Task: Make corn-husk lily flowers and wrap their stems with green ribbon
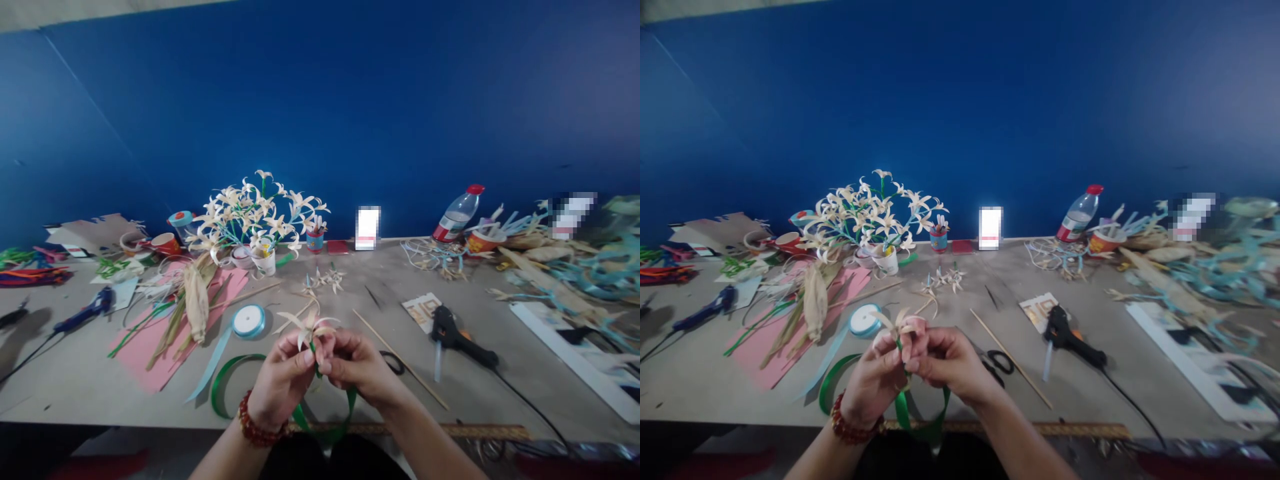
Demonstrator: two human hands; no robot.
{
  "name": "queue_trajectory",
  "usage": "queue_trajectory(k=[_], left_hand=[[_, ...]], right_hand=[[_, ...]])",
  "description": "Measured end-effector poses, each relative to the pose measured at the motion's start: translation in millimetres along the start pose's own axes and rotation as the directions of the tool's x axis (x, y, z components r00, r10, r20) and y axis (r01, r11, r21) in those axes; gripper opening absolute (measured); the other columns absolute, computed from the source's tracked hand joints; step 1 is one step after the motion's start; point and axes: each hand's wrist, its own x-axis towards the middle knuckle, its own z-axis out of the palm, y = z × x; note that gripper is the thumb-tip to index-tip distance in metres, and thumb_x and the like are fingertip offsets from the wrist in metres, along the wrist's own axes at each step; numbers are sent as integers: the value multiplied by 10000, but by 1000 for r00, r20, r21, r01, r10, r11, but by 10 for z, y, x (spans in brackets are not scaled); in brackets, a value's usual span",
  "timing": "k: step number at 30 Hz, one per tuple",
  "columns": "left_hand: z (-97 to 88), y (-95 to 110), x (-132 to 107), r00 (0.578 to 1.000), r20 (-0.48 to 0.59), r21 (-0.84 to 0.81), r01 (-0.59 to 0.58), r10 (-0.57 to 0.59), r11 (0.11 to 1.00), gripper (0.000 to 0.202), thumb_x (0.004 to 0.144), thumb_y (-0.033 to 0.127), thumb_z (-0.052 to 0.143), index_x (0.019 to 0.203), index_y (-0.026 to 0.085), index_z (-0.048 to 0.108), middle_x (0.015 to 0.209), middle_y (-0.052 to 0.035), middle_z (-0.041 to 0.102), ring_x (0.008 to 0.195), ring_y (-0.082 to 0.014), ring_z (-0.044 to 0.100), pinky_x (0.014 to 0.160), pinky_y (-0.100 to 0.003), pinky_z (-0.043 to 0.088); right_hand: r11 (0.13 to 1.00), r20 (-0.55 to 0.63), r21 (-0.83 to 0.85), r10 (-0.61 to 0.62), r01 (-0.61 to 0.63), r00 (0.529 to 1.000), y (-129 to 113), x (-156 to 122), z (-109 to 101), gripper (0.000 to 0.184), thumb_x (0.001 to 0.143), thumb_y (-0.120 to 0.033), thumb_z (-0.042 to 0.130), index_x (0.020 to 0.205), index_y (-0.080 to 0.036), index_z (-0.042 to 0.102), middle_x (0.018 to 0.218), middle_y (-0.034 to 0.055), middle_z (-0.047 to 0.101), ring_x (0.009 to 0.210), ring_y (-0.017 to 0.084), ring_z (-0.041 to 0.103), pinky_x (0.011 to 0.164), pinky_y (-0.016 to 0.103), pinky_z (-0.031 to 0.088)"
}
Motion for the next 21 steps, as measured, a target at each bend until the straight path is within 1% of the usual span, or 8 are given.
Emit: queue_trajectory(k=[2, 4, 6, 8, 11, 13, 17, 21], left_hand=[[-1, 7, 1, 1000, 17, -16, 25, -25, 1000, 219, 721, 345, 801, 671, 163, 691, 759, -33, 554, 692, -158, 529, 668, -300, 500], [1, 27, 3, 997, 48, -23, 54, -53, 998, 227, 704, 361, 809, 668, 169, 694, 730, -34, 551, 696, -175, 550, 646, -309, 510], [1, 56, 8, 992, 74, -15, 104, -102, 994, 231, 685, 362, 819, 672, 172, 689, 695, -37, 557, 706, -196, 573, 640, -321, 518], [-2, 84, 14, 985, 92, 8, 144, -144, 990, 244, 676, 362, 823, 682, 167, 676, 687, -46, 575, 713, -209, 591, 644, -333, 523], [-3, 112, 19, 983, 117, 40, 141, -144, 989, 268, 691, 376, 815, 670, 157, 663, 697, -56, 590, 714, -213, 610, 650, -337, 527], [5, 121, 19, 981, 125, 38, 141, -145, 989, 264, 701, 382, 810, 687, 156, 673, 699, -52, 586, 711, -211, 618, 648, -335, 529], [38, 140, 20, 975, 131, 17, 179, -179, 984, 280, 684, 383, 820, 797, 163, 687, 703, -37, 572, 710, -212, 621, 652, -340, 532], [66, 166, 36, 969, 128, 22, 212, -213, 977, 292, 672, 381, 822, 781, 159, 667, 709, -37, 571, 716, -214, 623, 669, -344, 525]], right_hand=[[1000, 3, -7, 0, 0, 1000, -2, 7, -1, 338, 670, -377, 874, 650, -151, 624, 537, -72, 489, 412, 25, 375, 379, 164, 227], [999, 3, -31, 31, -31, 1000, -4, 10, -11, 340, 658, -381, 881, 651, -145, 635, 538, -64, 517, 409, 26, 398, 378, 162, 240], [996, 5, -53, 66, -66, 998, -4, 9, -21, 341, 645, -380, 888, 654, -140, 646, 544, -56, 541, 408, 27, 407, 376, 163, 246], [996, 6, -51, 72, -71, 997, -4, 7, -20, 332, 633, -372, 895, 663, -140, 659, 546, -54, 549, 414, 28, 402, 377, 165, 248], [999, 10, -32, 33, -33, 999, -14, 1, 0, 325, 620, -361, 901, 646, -143, 661, 532, -60, 530, 432, 35, 412, 388, 169, 256], [999, 4, -48, 24, -23, 1000, -26, -4, 16, 343, 624, -382, 895, 621, -144, 648, 515, -62, 515, 433, 40, 419, 393, 176, 257], [993, -20, -104, 62, -63, 998, -42, -10, 25, 407, 609, -464, 884, 601, -144, 632, 472, -70, 490, 402, 37, 369, 389, 191, 225], [990, -26, -117, 76, -78, 997, -52, -9, 16, 435, 587, -486, 887, 591, -147, 614, 446, -79, 468, 395, 38, 341, 392, 196, 212]])
